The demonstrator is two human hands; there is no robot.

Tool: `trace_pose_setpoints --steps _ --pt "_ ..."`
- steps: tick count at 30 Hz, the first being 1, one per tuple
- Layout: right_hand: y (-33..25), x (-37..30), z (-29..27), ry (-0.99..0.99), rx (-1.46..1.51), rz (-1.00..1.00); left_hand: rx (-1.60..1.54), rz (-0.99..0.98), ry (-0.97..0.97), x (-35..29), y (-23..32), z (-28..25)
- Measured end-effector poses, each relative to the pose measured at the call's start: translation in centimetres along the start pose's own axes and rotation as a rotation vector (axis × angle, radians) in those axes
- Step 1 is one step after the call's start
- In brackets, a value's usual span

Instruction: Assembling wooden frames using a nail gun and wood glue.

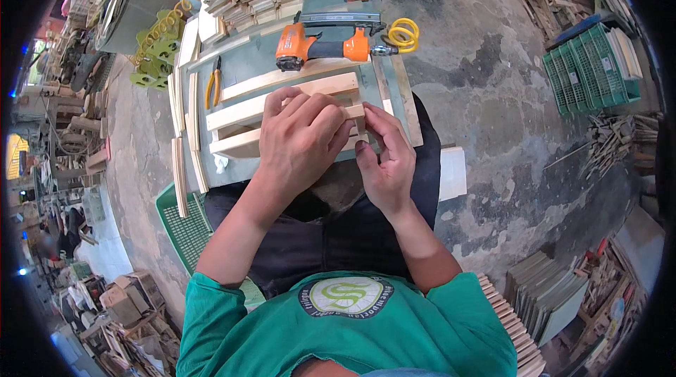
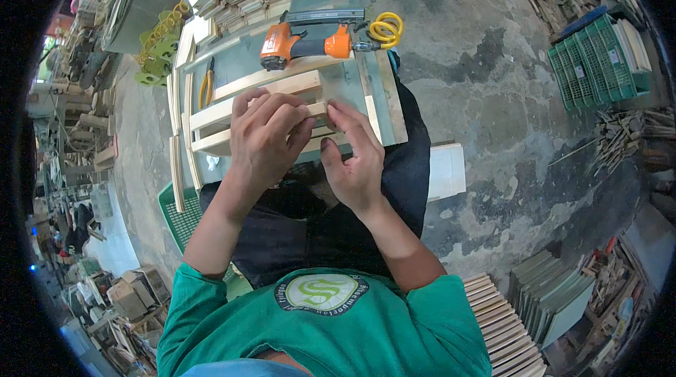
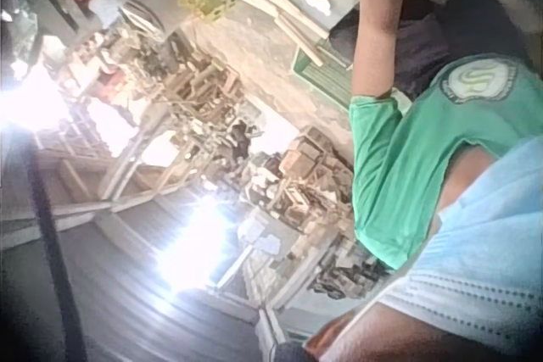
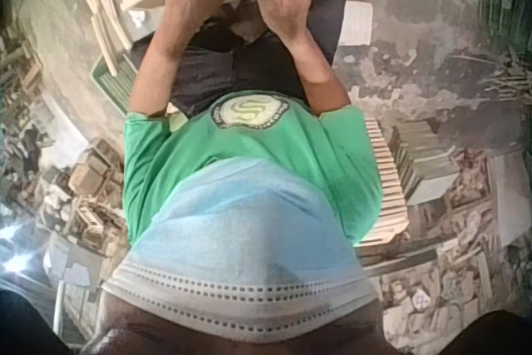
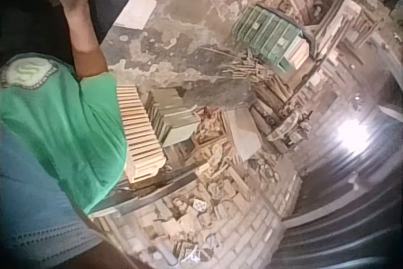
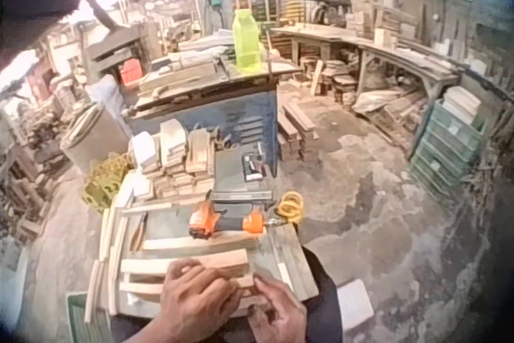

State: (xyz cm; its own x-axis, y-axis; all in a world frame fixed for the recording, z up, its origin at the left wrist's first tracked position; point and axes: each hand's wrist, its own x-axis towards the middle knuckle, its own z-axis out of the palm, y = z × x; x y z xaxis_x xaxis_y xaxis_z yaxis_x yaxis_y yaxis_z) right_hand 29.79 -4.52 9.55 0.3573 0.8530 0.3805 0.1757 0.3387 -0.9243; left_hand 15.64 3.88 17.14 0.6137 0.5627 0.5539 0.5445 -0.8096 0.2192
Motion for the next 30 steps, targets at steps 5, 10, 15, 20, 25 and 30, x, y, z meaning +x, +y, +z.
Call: trace_pose_setpoints --steps 5,10,15,20,25,30 --pt "-0.2 0.1 -0.1 -0.020 -0.015 -0.004 0.004 -0.004 -0.009 0.1 0.1 -0.2" --pt "-0.4 0.3 -0.2 -0.034 -0.051 -0.018 0.001 -0.001 -0.015 0.1 0.0 -0.2" --pt "-0.2 0.3 -0.5 -0.044 -0.104 -0.048 0.010 -0.001 -0.003 0.0 0.0 -0.1" --pt "0.7 1.4 -1.4 0.127 0.203 0.214 0.011 -0.002 0.011 -0.1 -0.2 0.1" --pt "0.9 2.7 -3.0 0.114 0.129 0.226 0.006 0.014 0.008 -0.1 -0.2 0.0" --pt "-0.7 1.1 -1.9 -0.077 0.095 0.212 0.004 0.003 -0.011 0.0 -0.1 -0.2"
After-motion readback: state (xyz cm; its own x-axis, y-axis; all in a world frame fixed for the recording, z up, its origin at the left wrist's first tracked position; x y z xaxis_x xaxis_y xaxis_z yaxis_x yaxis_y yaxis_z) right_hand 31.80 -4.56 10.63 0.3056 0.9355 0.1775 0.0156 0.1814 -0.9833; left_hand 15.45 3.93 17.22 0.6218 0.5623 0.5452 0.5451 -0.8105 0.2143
